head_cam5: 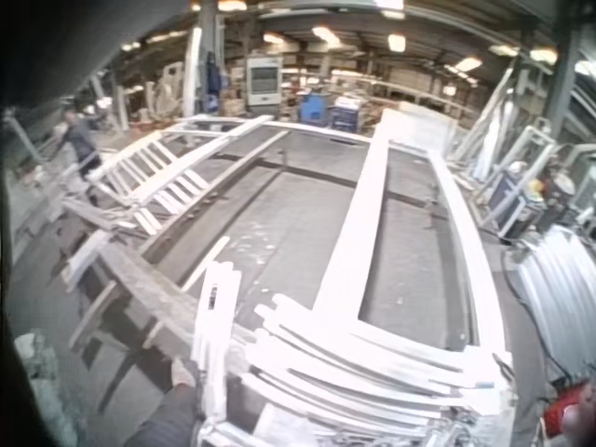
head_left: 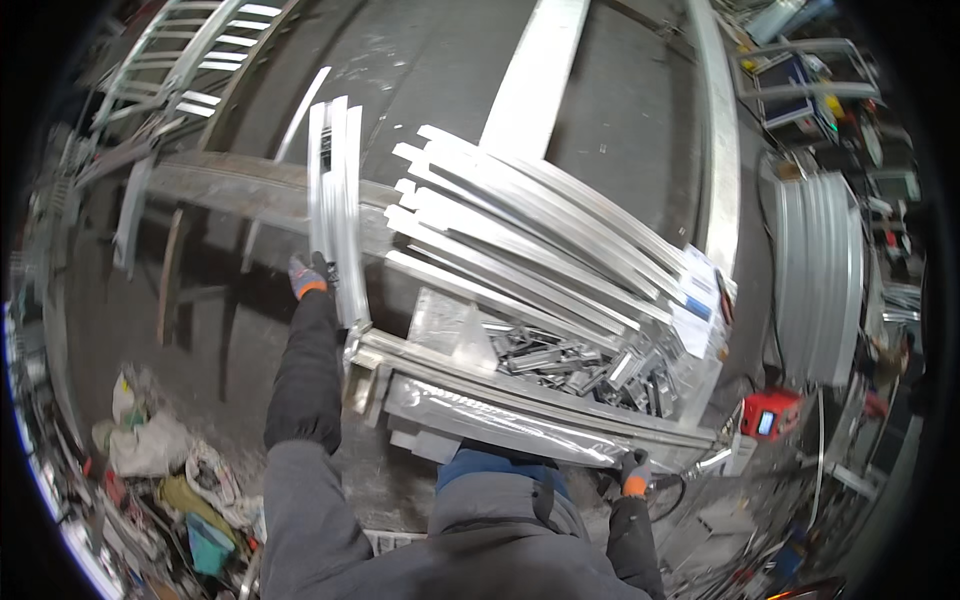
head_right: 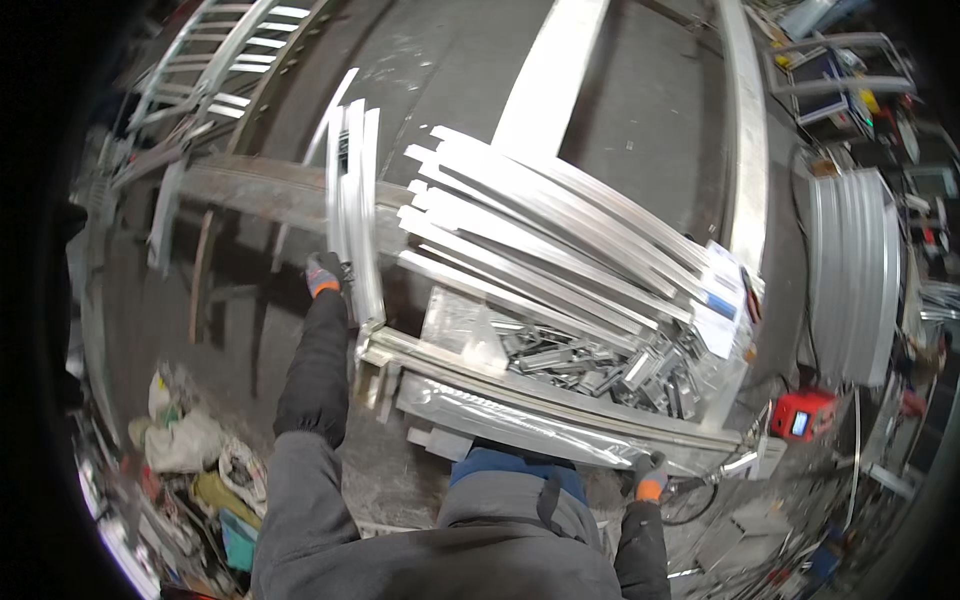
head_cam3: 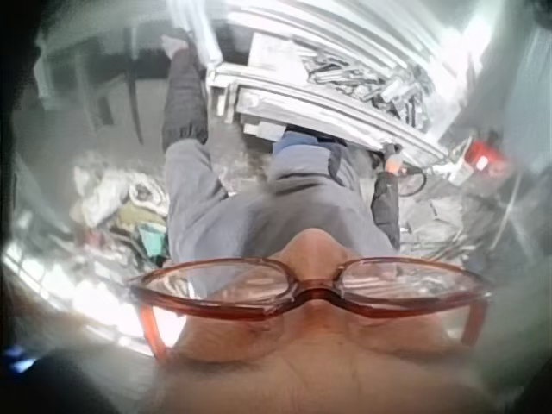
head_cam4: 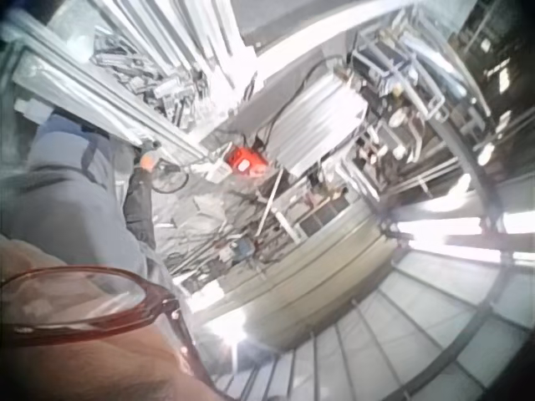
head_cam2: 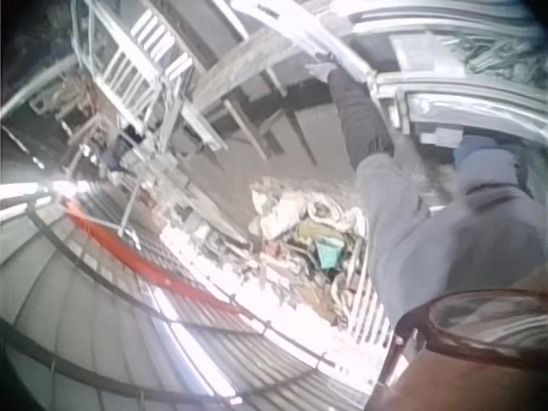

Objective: The person assembles aluminum extrusions into a frame on a workbench, then uses a welding torch to join the pieces. They repeatedly pick up and position metal sections, weld joints, and inspect the assembled frame.

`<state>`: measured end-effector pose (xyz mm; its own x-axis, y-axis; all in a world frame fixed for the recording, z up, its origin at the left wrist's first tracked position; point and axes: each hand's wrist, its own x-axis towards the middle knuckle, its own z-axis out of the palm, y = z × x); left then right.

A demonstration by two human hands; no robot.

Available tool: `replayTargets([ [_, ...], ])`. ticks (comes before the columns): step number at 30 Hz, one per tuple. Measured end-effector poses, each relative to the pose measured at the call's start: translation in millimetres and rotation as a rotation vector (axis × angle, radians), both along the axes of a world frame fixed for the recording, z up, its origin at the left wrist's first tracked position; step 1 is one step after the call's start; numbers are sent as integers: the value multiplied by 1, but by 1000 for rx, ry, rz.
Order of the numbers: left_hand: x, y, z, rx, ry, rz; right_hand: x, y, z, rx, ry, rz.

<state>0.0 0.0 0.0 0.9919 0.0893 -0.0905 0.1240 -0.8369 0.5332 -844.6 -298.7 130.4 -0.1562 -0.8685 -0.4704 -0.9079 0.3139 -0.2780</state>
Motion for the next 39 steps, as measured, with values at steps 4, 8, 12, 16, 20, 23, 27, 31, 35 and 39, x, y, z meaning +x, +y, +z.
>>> replayTargets([
  [4, -44, -102, 54, -177, -153, -358, 25, 13, 2, -49, 176, 138],
  [8, -133, -235, 85, -210, -244, -858, 40, 24, -1, -177, 452, 369],
  [12, -209, -338, 101, 9, -282, -1181, 36, 29, 1, -178, 273, 364],
  [16, -241, -405, 100, 321, -217, -1321, 27, 29, 12, -214, 197, 333],
  [20, -252, -443, 96, 554, -74, -1348, 31, 3, 29, -117, -170, -16],
  [23, -267, -451, 98, 539, -39, -1463, 60, -59, 26, -266, -530, -26],
  [27, -298, -454, 103, 506, -173, -1568, 121, -185, 1, -330, -626, 39],
  [31, -311, -469, 97, 268, -253, -1528, 138, -245, -25, -443, -563, 256],
  [35, -297, -487, 82, 292, -340, -1499, 92, -223, -31, -576, -516, 297],
  [39, -285, -486, 65, 326, -231, -1579, 4, -192, -7, -544, -285, 269],
])
